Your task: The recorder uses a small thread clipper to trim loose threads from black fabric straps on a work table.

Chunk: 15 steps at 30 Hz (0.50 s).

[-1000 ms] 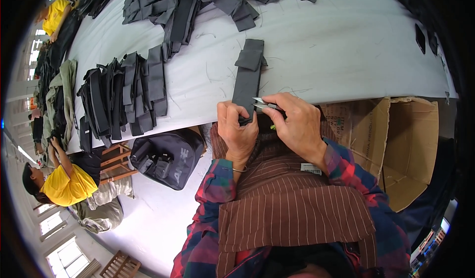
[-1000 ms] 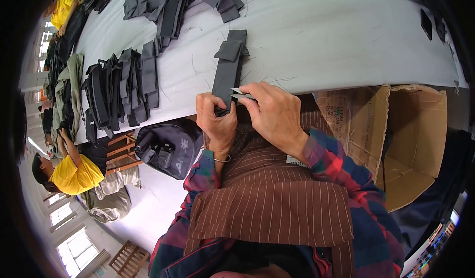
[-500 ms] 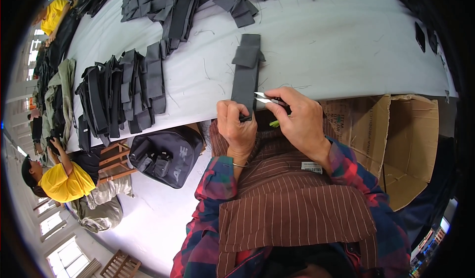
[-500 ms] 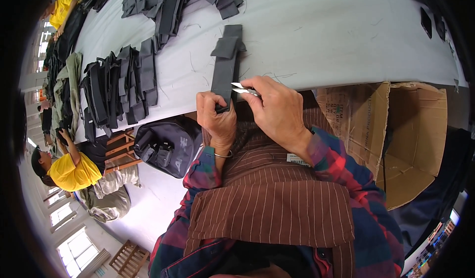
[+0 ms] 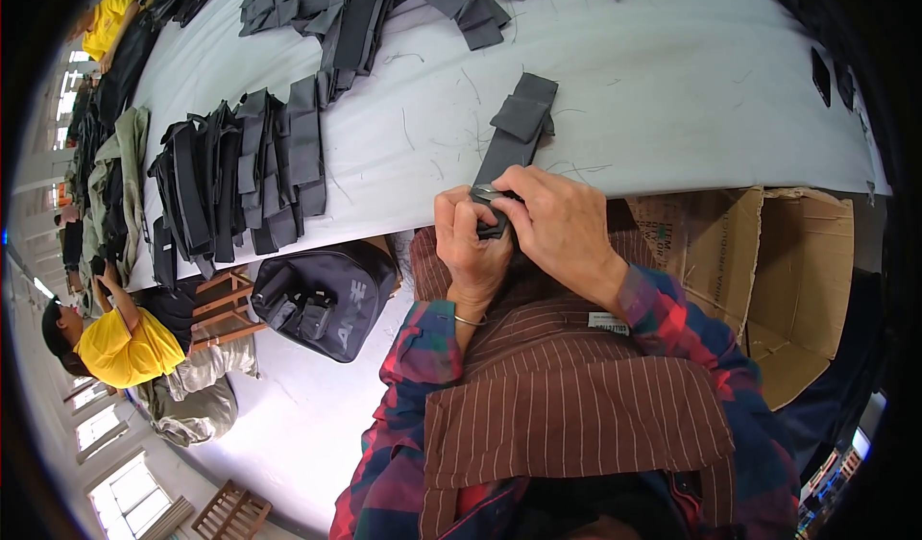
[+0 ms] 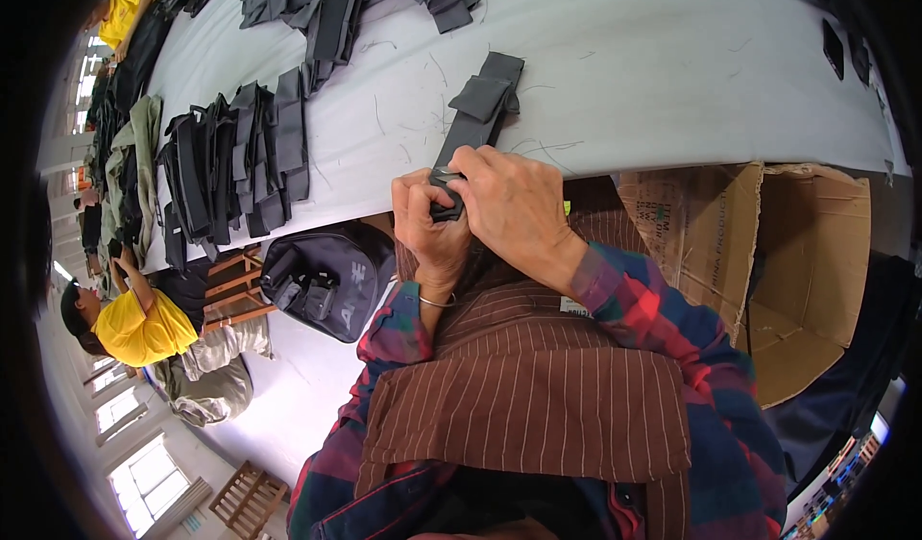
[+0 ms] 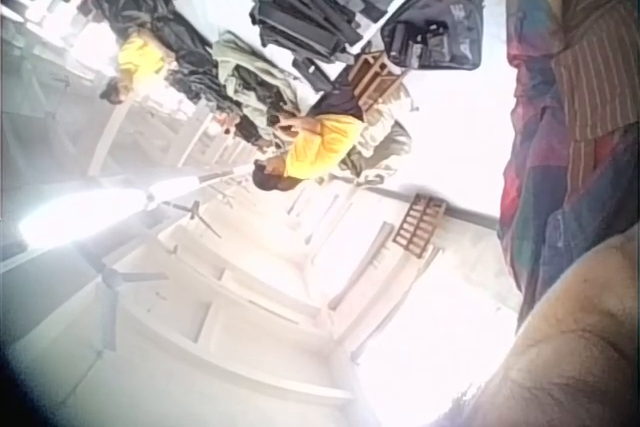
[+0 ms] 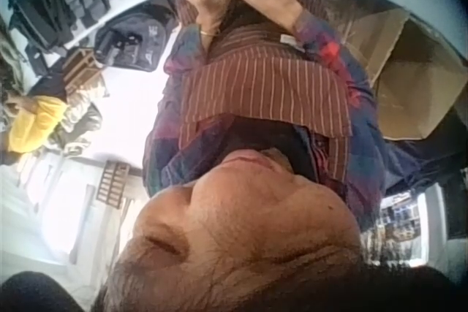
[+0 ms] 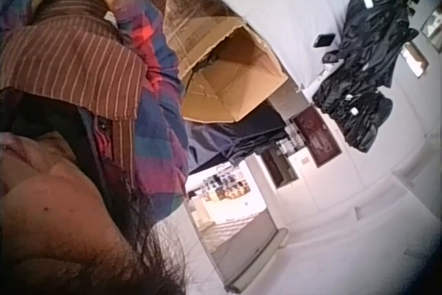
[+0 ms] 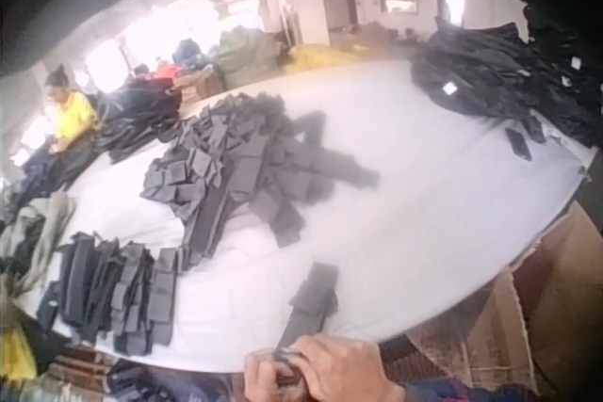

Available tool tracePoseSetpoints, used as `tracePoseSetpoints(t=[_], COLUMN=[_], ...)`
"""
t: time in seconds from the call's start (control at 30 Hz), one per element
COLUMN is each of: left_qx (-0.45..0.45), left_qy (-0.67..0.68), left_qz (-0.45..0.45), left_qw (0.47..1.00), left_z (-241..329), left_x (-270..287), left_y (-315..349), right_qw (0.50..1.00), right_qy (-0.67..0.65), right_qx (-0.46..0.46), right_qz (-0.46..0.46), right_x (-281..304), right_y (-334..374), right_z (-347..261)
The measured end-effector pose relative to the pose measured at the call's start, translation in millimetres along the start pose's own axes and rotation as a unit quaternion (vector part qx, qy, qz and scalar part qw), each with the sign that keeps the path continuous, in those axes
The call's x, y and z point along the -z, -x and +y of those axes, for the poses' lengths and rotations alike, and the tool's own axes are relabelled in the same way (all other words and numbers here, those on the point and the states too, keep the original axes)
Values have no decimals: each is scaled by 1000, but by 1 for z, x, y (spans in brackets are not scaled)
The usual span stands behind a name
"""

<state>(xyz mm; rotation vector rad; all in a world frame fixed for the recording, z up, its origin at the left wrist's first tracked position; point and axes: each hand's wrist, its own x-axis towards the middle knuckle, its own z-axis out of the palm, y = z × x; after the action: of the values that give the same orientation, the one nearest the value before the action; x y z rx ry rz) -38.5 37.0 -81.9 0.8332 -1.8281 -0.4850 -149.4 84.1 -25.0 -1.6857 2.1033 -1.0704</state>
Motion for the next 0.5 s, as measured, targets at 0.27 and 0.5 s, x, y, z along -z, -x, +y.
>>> tracePoseSetpoints(t=[0.27,0.5], left_qx=[166,457], left_qy=[155,514], left_qz=[-28,-90], left_qw=[973,720], left_z=[10,18], left_x=[10,25], left_y=[-13,-29], right_qw=[989,962], right_qy=[-124,-268], right_qx=[1,-56], right_qz=[86,16], right_x=[9,35], right_y=[-14,-9], right_z=[9,14])
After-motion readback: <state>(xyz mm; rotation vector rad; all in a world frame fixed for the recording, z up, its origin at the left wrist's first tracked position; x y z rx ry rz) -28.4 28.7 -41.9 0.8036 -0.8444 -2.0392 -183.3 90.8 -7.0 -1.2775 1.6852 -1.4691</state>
